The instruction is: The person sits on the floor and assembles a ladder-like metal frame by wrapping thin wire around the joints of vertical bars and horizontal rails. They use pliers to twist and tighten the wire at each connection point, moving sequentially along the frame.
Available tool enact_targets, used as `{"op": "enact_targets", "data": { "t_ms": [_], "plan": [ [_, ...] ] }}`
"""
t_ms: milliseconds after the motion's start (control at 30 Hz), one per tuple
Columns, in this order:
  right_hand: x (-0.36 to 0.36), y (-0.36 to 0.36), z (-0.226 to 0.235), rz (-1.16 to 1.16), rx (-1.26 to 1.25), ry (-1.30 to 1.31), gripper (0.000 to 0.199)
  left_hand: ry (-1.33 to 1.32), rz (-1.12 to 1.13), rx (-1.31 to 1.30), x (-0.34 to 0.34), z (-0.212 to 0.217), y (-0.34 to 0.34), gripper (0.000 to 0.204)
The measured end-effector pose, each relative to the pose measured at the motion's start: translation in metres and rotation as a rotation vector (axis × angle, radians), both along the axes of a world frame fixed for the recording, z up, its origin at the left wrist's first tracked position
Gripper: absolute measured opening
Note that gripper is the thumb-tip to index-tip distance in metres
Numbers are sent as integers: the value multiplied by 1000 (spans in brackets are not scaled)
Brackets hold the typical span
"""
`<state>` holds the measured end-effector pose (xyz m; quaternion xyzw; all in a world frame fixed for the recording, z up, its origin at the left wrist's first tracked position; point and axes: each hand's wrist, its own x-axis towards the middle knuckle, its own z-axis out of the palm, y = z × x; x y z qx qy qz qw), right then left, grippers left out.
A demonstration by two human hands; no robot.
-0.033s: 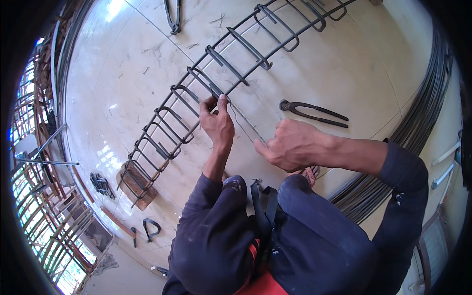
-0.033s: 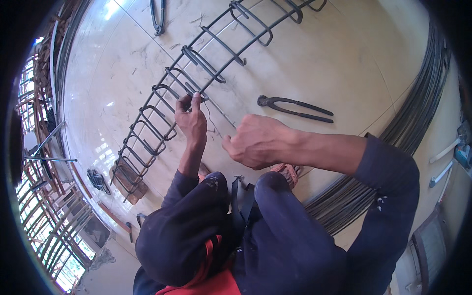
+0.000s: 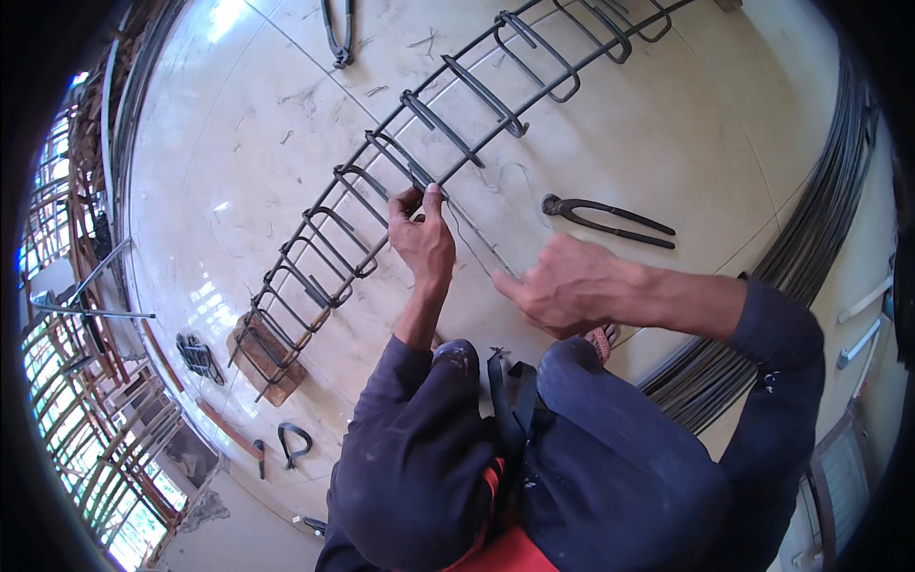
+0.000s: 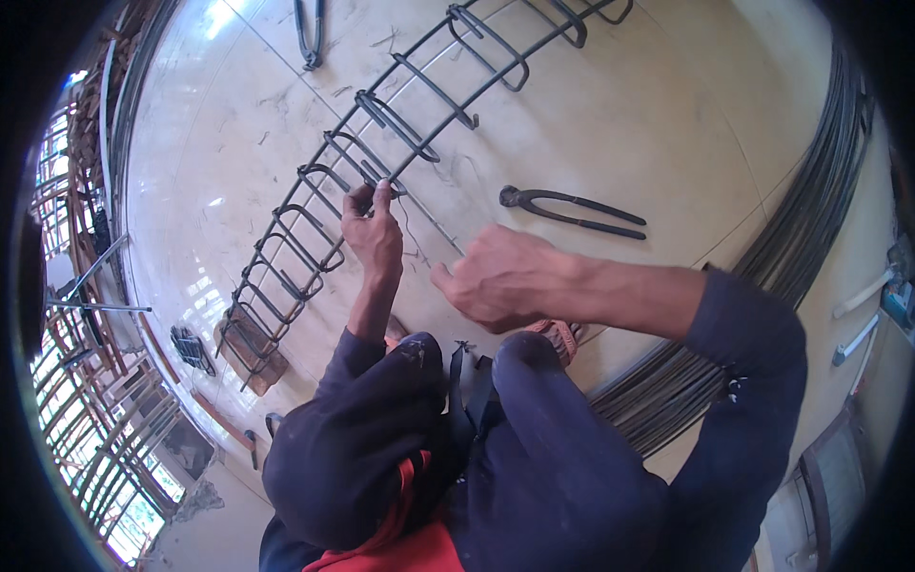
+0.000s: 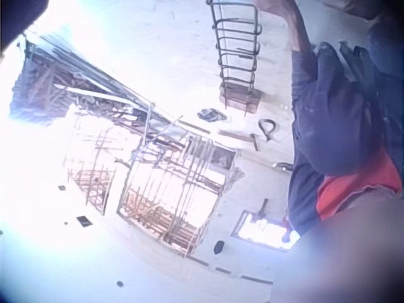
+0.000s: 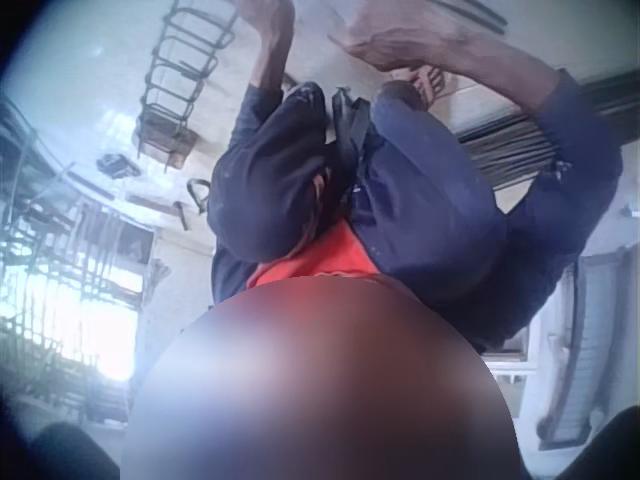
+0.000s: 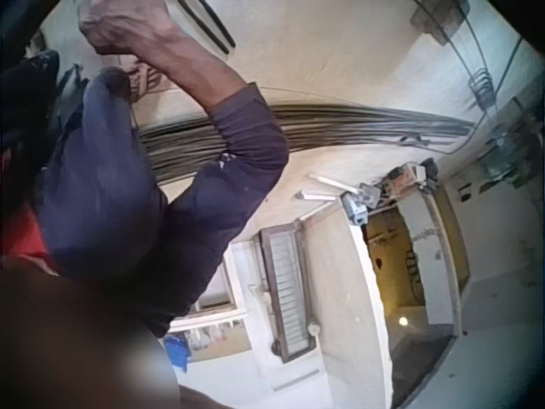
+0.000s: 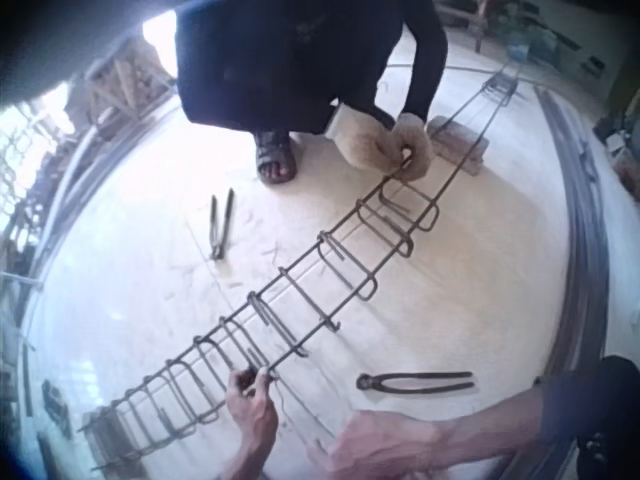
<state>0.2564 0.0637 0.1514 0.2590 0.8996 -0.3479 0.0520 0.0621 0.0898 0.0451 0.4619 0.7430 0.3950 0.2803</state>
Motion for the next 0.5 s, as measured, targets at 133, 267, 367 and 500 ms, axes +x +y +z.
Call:
{"op": "enact_targets", "data": {
  "t_ms": [133,267,367,500],
  "plan": [
    [10,-46,-2,-593,-740,366,58,69,-4,15,6,5,3,34],
    [35,-71,-9,-953,-1017,374,49,137,26,-13,11,12,5,33],
    [49,-64,-23,-889,-627,278,43,58,36,-22,8,12,4,33],
    [66,-40,-37,-696,-823,285,50,3,57,47,14,5,4,33]
  ]
}}
